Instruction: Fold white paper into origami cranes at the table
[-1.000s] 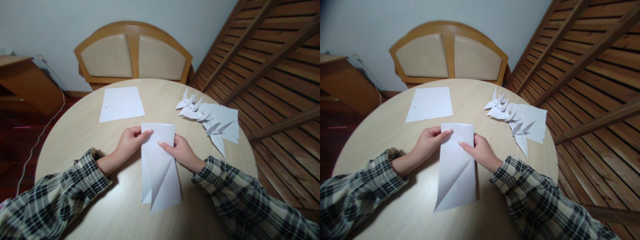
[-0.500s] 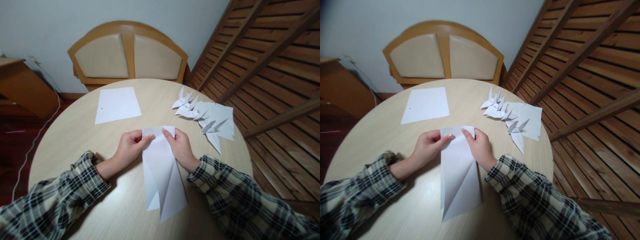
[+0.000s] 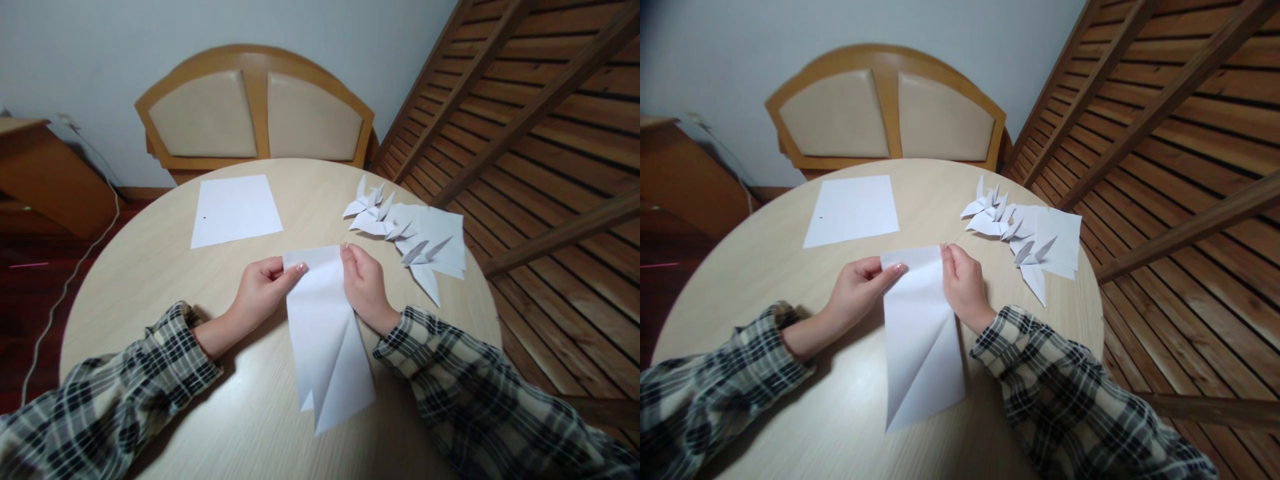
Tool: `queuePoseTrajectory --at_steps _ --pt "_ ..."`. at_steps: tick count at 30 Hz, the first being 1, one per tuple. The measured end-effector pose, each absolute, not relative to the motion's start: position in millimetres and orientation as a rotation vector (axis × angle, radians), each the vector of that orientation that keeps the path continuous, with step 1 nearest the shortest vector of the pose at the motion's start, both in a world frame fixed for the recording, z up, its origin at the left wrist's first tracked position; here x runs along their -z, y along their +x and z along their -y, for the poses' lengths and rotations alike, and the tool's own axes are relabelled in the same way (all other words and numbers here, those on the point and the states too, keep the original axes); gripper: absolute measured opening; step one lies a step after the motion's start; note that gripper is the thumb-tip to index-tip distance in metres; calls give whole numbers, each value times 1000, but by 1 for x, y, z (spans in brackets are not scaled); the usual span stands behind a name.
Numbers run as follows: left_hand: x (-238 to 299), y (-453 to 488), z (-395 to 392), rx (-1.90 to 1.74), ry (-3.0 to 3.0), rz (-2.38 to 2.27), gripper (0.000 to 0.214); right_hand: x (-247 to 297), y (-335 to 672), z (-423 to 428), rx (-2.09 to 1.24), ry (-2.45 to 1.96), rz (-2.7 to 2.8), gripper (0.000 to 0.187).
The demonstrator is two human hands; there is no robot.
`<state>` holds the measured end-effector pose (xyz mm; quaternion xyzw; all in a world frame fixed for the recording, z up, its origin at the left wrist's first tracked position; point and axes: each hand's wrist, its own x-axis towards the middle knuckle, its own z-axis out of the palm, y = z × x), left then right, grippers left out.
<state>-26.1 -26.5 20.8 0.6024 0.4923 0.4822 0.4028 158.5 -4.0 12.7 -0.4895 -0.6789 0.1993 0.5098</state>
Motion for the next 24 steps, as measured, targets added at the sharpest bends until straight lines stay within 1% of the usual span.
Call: queuePoseTrajectory --at_steps 11,14,16,21,24 --pt "-17 -22 28 -1175 1408 -1193 37 -26 162 3 -403 -1139 1710 35" --pt "-14 -22 27 -1151 1389 -1166 36 -26 163 1 -444 -1171 1682 36" --pt "-13 -23 26 -1180 1391 -1167 36 -24 165 0 -620 -1201 1620 35" --pt "-11 -30 17 -1312 1397 -1162 34 -23 167 4 -1492 -1038 1334 33" --pt "-14 -36 12 -1388 1416 -1189 35 -25 166 9 -1732 -1003 1300 37"
